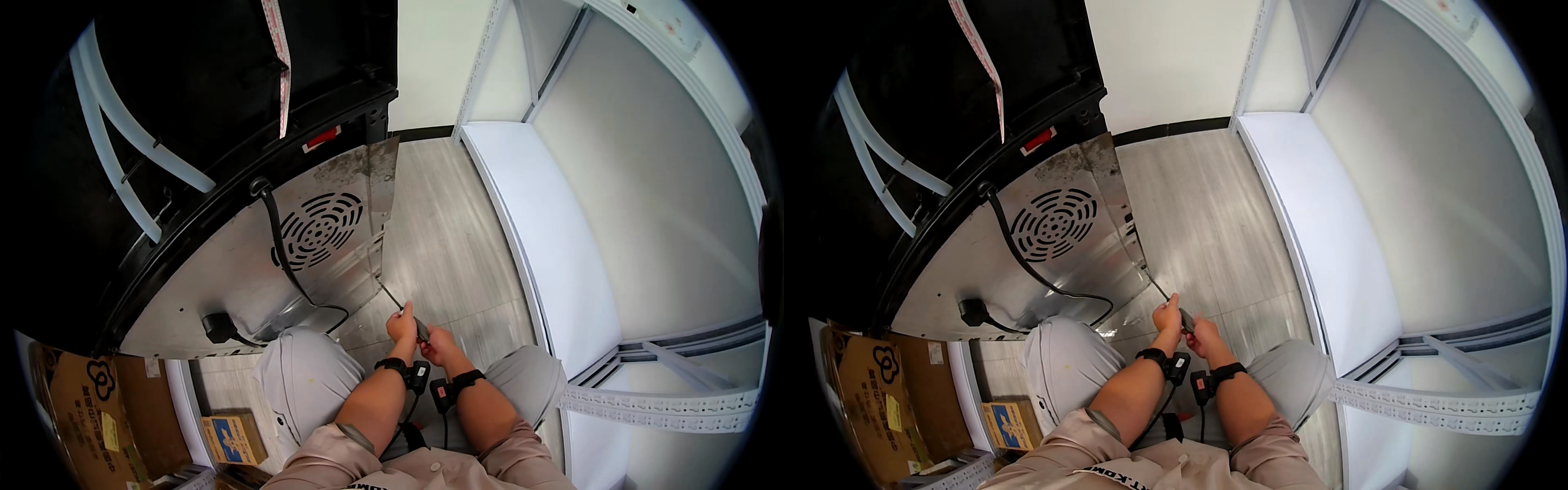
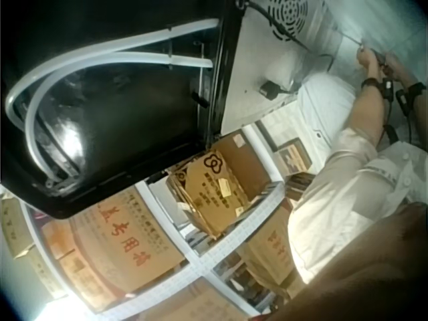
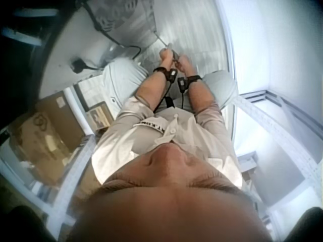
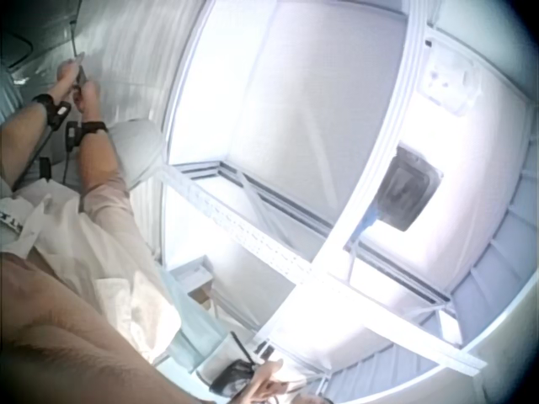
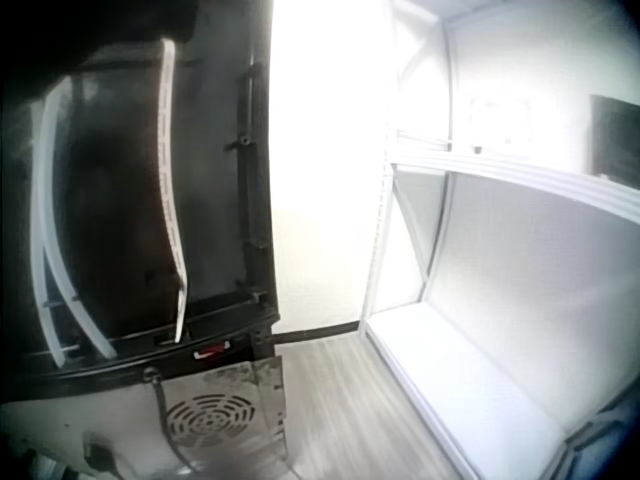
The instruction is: The person uses a screwdriver to remove screws from the back panel of a black appliance. They work methodically, unscrewing fasteners and setting them aside while seated on the floor.
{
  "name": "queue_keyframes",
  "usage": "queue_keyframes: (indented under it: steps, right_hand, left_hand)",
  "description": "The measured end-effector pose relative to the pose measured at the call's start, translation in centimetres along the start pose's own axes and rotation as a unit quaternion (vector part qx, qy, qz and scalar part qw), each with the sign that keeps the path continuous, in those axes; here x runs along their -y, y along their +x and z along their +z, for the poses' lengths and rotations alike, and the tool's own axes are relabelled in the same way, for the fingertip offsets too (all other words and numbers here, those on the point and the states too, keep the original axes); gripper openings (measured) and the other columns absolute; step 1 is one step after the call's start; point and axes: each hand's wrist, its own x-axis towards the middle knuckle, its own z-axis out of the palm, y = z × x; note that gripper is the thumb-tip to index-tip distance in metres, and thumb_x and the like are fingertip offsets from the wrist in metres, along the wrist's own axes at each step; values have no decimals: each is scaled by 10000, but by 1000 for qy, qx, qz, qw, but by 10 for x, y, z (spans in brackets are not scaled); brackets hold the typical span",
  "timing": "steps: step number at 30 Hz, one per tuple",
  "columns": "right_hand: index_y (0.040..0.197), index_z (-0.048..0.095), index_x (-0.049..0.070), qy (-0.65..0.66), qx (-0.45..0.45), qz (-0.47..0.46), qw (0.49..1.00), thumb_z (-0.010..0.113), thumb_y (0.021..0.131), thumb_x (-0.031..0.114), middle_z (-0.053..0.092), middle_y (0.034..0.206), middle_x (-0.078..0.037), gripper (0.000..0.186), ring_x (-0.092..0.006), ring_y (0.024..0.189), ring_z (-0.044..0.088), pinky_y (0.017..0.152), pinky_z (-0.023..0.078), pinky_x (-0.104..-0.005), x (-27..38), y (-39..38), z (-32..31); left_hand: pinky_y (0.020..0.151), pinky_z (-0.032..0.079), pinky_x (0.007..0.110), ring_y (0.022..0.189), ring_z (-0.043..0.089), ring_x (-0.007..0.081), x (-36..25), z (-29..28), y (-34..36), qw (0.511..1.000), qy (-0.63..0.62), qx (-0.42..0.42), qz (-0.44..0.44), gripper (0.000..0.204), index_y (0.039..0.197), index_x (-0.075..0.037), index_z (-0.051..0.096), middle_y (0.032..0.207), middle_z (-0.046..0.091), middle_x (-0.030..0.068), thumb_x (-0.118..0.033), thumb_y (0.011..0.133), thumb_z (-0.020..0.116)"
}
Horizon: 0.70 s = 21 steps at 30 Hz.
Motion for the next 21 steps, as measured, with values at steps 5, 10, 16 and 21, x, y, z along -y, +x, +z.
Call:
queue_keyframes:
  steps: [5, 10, 16, 21]
  right_hand:
    - [958, 547, 62, 25, -24, -27, 999, 493, 957, 230, 552, 730, -91, 176, -159, 516, 486, 425, 380, -280, 2, -1, 6]
    - [969, 530, 60, 42, -31, -23, 998, 516, 935, 192, 532, 774, -98, 137, -174, 534, 492, 434, 379, -286, 6, -8, 2]
    - [984, 530, 69, 37, -26, -27, 999, 514, 932, 183, 536, 754, -98, 127, -175, 517, 488, 423, 372, -298, 6, -11, 7]
    - [1015, 540, 77, 35, -25, -32, 999, 507, 935, 185, 545, 711, -92, 138, -172, 485, 475, 414, 358, -296, 6, -11, 3]
  left_hand:
    - [750, 485, 384, 769, 634, 259, -15, 1, 29, 982, -170, -85, 20, 355, 861, 22, 672, 832, 690, 139, -333, 843, 671]
    - [730, 464, 406, 742, 607, 258, -42, 7, 44, 966, -227, -121, -2, 290, 856, 20, 660, 822, 685, 128, -267, 876, 620]
    - [661, 440, 350, 689, 560, 183, -37, 5, 81, 935, -330, -86, -96, 208, 795, -9, 660, 764, 650, 53, -206, 857, 689]
    - [640, 438, 334, 675, 555, 159, -40, 9, 82, 932, -319, -88, -149, 198, 801, -14, 662, 749, 646, 36, -196, 833, 733]
